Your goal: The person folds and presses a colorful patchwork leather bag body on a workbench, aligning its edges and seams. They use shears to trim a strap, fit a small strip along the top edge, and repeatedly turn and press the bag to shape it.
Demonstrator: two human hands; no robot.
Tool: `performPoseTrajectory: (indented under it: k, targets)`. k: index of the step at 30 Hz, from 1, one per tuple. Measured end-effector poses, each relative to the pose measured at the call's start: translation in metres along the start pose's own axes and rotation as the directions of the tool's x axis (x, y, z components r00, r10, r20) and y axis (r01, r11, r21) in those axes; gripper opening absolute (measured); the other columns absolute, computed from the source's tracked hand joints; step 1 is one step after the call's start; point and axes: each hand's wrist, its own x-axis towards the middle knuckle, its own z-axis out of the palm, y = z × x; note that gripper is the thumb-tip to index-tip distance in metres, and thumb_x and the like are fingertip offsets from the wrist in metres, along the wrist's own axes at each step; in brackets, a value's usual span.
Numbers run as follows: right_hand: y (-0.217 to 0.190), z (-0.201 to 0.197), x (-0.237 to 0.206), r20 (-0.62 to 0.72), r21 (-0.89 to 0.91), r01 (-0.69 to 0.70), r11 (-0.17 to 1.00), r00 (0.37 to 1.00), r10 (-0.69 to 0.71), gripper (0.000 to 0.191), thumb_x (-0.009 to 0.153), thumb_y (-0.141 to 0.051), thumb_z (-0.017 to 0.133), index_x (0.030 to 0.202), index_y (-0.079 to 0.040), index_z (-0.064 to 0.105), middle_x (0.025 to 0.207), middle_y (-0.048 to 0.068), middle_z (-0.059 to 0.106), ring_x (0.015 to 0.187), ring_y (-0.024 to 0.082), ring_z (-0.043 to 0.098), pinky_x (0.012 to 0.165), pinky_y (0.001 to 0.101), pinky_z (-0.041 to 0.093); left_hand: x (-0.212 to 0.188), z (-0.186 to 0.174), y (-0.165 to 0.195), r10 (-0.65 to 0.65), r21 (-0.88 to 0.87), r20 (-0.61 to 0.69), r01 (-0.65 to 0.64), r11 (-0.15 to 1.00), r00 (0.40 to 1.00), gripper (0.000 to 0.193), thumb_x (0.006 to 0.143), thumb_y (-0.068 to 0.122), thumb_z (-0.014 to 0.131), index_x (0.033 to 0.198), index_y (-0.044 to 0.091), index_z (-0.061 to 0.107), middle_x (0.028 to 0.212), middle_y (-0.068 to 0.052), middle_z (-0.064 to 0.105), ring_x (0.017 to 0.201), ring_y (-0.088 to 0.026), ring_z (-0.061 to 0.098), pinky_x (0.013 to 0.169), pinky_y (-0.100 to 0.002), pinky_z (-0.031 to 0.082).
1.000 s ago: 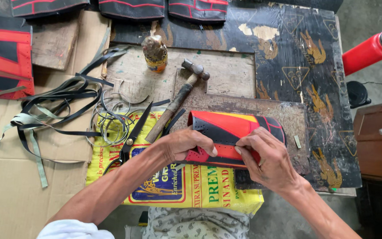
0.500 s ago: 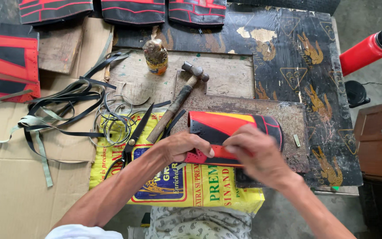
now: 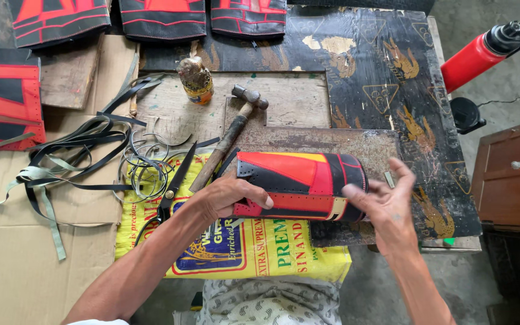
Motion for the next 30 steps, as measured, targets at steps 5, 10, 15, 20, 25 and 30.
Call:
performPoseTrajectory:
  k: [5,10,15,20,25,30]
  targets:
    - [0.005,0.005,0.001,0.141,0.085,0.041,0.996,0.989,-0.053,0.113,0.065,-0.006,0.089,0.157,0.006,0.024,0.146,0.023,0.051,0.123,0.025,0.064,0.104,0.0396,0.055,-0.011,0.023,0.009,0.218,0.087,-0.017,-0.216,0.972,0.976,0.060,0.062,-0.003,0.080,0.119,0.010,0.066,0.109,-0.004,0.077,0.099,-0.013,0.074,0.091,-0.034,0.059]
    - [0.008,0.005,0.006,0.166,0.078,0.123,0.989,0.977,-0.135,0.111,0.066,-0.005,0.089,0.157,0.008,0.026,0.149,0.019,0.049,0.132,0.025,0.058,0.111,0.0394,0.049,-0.021,0.032,0.007,0.385,0.410,-0.107,-0.313,0.857,0.917,0.047,0.068,0.010,0.086,0.113,0.002,0.073,0.104,-0.004,0.078,0.092,-0.011,0.072,0.087,-0.030,0.059]
    - [-0.007,0.000,-0.005,0.262,0.290,-0.044,0.956,0.964,-0.036,0.099,0.074,-0.001,0.079,0.159,-0.003,0.028,0.146,0.018,0.052,0.128,0.027,0.060,0.106,0.0448,0.050,-0.022,0.027,-0.005,0.458,0.428,-0.182,-0.349,0.834,0.870,0.043,0.068,0.009,0.086,0.108,-0.005,0.075,0.098,-0.008,0.078,0.084,-0.014,0.069,0.078,-0.033,0.059]
    - [-0.026,-0.006,-0.018,0.243,0.166,0.243,0.956,0.929,-0.278,0.089,0.081,0.009,0.072,0.161,0.000,0.033,0.147,0.017,0.053,0.130,0.025,0.059,0.112,0.0423,0.050,-0.037,0.027,-0.004,0.551,0.400,-0.088,-0.477,0.782,0.830,0.043,0.073,0.011,0.084,0.113,-0.001,0.073,0.102,-0.004,0.077,0.088,-0.010,0.068,0.083,-0.029,0.059]
    - [-0.036,0.004,-0.015,0.308,0.270,0.404,0.874,0.824,-0.475,0.091,0.085,0.012,0.072,0.165,-0.001,0.031,0.155,0.012,0.049,0.140,0.022,0.054,0.120,0.0385,0.048,-0.057,0.039,-0.006,0.687,0.550,-0.039,-0.558,0.621,0.726,0.037,0.081,0.013,0.080,0.115,0.001,0.072,0.101,-0.003,0.077,0.089,-0.008,0.069,0.083,-0.029,0.059]
    - [-0.036,0.029,0.007,0.374,0.376,0.318,0.870,0.807,-0.456,0.100,0.078,0.019,0.074,0.165,-0.004,0.032,0.158,0.013,0.048,0.149,0.027,0.049,0.127,0.0442,0.043,-0.054,0.034,-0.034,0.883,0.807,0.162,-0.574,0.138,0.441,0.022,0.089,0.006,0.071,0.110,0.004,0.069,0.093,-0.017,0.072,0.088,-0.029,0.071,0.075,-0.039,0.056]
